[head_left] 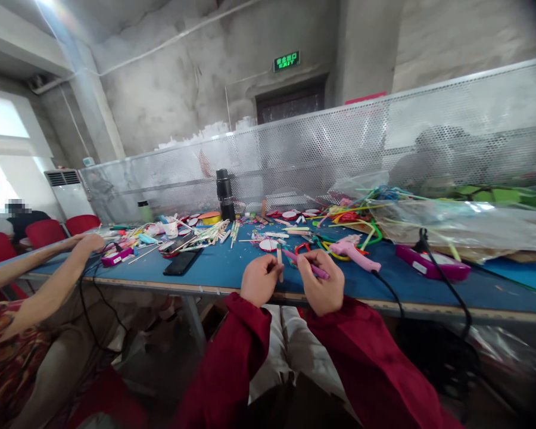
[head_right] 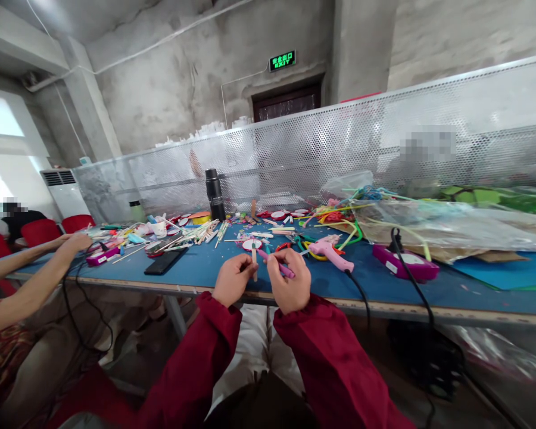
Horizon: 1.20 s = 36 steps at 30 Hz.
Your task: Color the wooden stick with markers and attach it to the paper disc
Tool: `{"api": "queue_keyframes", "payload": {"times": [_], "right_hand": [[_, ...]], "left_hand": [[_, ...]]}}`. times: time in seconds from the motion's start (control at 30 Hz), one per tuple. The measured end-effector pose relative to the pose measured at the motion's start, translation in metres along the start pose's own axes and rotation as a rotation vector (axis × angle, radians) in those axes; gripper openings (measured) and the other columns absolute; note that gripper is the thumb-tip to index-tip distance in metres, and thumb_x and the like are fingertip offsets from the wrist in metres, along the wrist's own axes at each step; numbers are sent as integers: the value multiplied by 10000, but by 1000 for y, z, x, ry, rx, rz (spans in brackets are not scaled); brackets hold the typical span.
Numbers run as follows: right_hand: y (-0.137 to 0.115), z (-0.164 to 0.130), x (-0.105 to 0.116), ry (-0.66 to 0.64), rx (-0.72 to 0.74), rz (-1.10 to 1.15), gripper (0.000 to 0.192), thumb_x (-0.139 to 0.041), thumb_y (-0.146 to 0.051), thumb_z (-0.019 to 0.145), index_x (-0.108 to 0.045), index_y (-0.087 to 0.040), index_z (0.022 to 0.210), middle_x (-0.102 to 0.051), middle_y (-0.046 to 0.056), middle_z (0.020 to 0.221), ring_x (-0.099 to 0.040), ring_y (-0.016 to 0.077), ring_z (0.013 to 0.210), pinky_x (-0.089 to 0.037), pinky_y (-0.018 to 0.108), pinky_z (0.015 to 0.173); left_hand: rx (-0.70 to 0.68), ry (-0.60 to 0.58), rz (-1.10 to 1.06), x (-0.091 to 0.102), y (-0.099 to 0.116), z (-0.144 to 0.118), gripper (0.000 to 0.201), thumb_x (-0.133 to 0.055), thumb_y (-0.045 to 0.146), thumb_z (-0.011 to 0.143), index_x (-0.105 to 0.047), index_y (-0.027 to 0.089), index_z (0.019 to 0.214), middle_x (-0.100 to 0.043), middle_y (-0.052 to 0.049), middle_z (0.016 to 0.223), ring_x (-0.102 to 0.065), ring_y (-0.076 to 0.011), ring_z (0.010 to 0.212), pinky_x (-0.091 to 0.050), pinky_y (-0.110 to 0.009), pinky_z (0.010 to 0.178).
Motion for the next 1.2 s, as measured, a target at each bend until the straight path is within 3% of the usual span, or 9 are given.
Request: {"api": "queue_keyframes", "payload": {"times": [1.2], "right_hand": [[-8,0,0,7,100,-41,190,-604,-329,938,-630,-241,772,-702,9,734,-633,199,742,-472,331,696]], "left_hand": [[3,-4,10,1,3,-1,290,-590,269,936,-605,185,658,-576,30,660,-514,-131,677,-353,-253,678]]}}
Point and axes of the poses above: each hand's wrist, its own z-axis towards the middle knuckle, its own x-axis out of the back of the hand, y = z × x, the point moved 5 cm from there along z, towards the middle knuckle
